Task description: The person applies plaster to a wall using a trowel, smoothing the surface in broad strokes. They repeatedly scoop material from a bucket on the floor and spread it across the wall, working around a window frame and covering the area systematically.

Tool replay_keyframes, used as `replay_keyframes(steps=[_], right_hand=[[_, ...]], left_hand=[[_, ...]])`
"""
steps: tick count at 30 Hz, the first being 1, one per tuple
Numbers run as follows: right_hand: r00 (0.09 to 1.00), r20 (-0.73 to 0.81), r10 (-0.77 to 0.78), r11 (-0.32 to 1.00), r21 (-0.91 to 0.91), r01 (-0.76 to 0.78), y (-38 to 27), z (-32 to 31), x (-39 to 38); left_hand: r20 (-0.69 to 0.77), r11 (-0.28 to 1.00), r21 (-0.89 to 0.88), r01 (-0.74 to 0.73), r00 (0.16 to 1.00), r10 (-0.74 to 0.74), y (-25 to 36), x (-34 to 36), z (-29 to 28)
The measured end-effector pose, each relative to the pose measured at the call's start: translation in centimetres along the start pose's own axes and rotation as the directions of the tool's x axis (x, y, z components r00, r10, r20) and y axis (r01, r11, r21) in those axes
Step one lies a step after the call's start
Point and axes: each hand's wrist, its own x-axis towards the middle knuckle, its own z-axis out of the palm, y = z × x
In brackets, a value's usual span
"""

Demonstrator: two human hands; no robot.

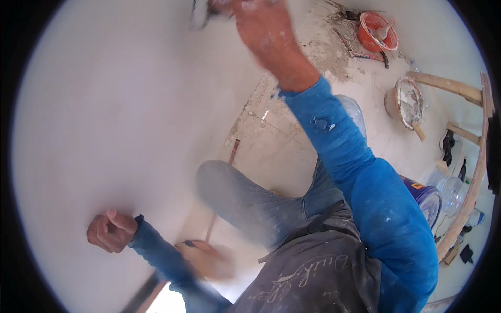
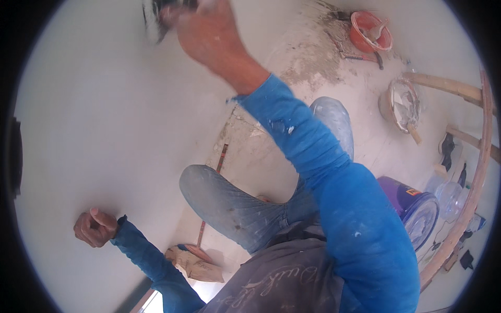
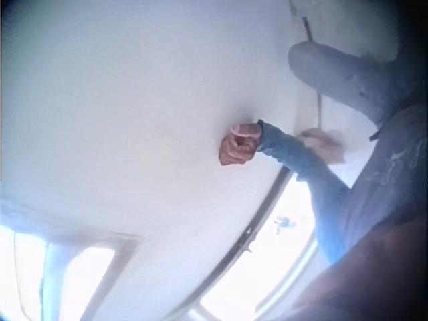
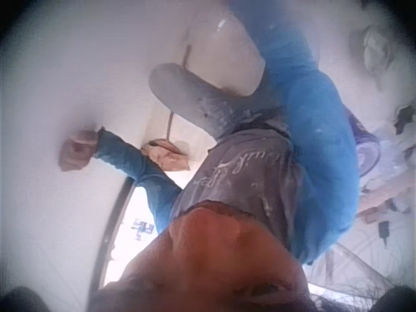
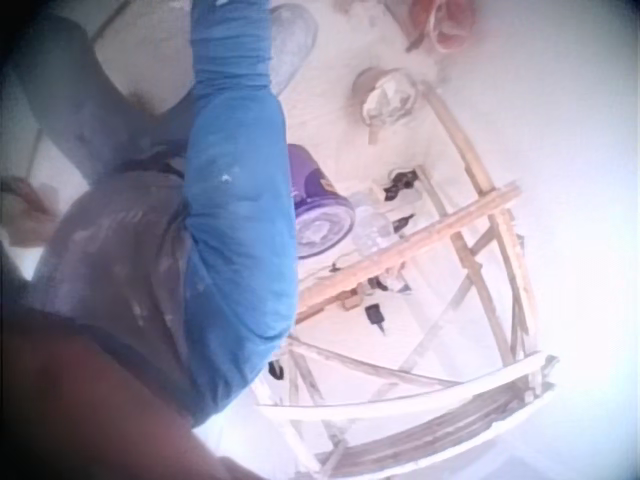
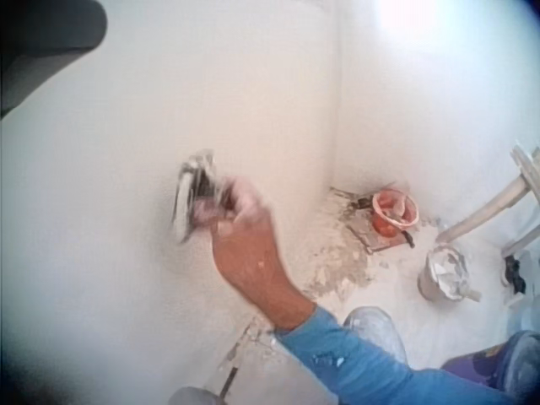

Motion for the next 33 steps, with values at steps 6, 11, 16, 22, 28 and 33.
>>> replay_keyframes(steps=[6, 11, 16, 22, 28, 33], right_hand=[[0.9, -0.344, -0.266, 0.944, 0.096, 0.316, 0.6, 3.1, 1.5], [1.0, -0.004, 0.009, 0.994, 0.106, -0.009, 1.1, 10.1, -13.0], [0.998, 0.023, 0.058, 0.997, 0.058, -0.06, 2.3, 7.8, -13.7], [0.942, -0.216, -0.258, 0.954, 0.097, 0.284, 1.0, 6.2, -3.6], [1.0, 0.012, -0.016, 0.997, 0.072, 0.015, 1.4, 12.2, -16.0], [0.442, 0.298, 0.846, 0.286, 0.445, -0.848, 3.2, 15.0, -21.5]], left_hand=[[-0.033, 0.999, -0.036, -0.014, 0.999, 0.013, -0.5, 0.0, 0.2], [-0.036, 0.999, -0.05, -0.003, 0.999, 0.001, -0.7, -0.3, 0.1], [-0.004, 0.999, -0.021, -0.05, 0.999, 0.05, -0.5, 0.6, 0.1], [-0.045, 0.998, -0.059, -0.006, 0.999, 0.003, -0.5, -0.1, 0.2], [-0.047, 0.996, -0.087, -0.004, 0.999, 0.0, -0.9, -0.2, 0.2], [0.069, 0.998, 0.063, 0.023, 0.997, -0.027, 0.6, 1.0, -0.4]])
